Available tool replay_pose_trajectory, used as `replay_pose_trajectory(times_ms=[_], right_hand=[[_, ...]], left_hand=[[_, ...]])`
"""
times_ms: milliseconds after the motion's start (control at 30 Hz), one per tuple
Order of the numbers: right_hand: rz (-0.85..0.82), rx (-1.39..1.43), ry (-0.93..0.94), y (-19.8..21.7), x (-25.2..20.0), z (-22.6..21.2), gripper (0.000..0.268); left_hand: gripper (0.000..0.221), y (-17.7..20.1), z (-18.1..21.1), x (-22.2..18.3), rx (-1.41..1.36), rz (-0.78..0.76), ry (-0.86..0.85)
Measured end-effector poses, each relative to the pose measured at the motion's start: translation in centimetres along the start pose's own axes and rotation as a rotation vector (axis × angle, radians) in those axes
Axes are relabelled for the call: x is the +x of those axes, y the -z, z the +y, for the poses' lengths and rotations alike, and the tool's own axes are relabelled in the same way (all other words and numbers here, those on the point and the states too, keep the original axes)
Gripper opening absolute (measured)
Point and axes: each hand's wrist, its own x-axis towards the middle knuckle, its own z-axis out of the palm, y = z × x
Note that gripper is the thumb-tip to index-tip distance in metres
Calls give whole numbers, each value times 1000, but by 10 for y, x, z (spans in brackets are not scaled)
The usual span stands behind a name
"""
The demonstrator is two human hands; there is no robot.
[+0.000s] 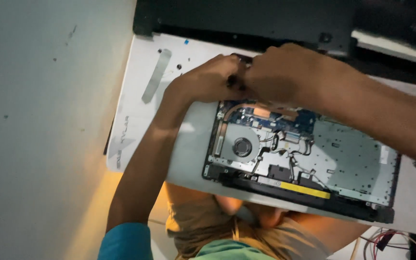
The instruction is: Unscrewing and removing multiple small screws from a laptop motherboard using a precision screwdriver.
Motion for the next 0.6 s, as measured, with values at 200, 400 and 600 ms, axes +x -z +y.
replay_pose_trajectory(times_ms=[200,400,600], right_hand=[[148,-371,268,0,6,15,23],[362,-149,233,-12,7,23,48],[303,164,-130,-12,-8,46,59]], left_hand=[[32,6,13,-1,-132,-49,78],[27,-1,-1,1,-167,78,-97],[32,-9,-19,10,-102,75,-243]])
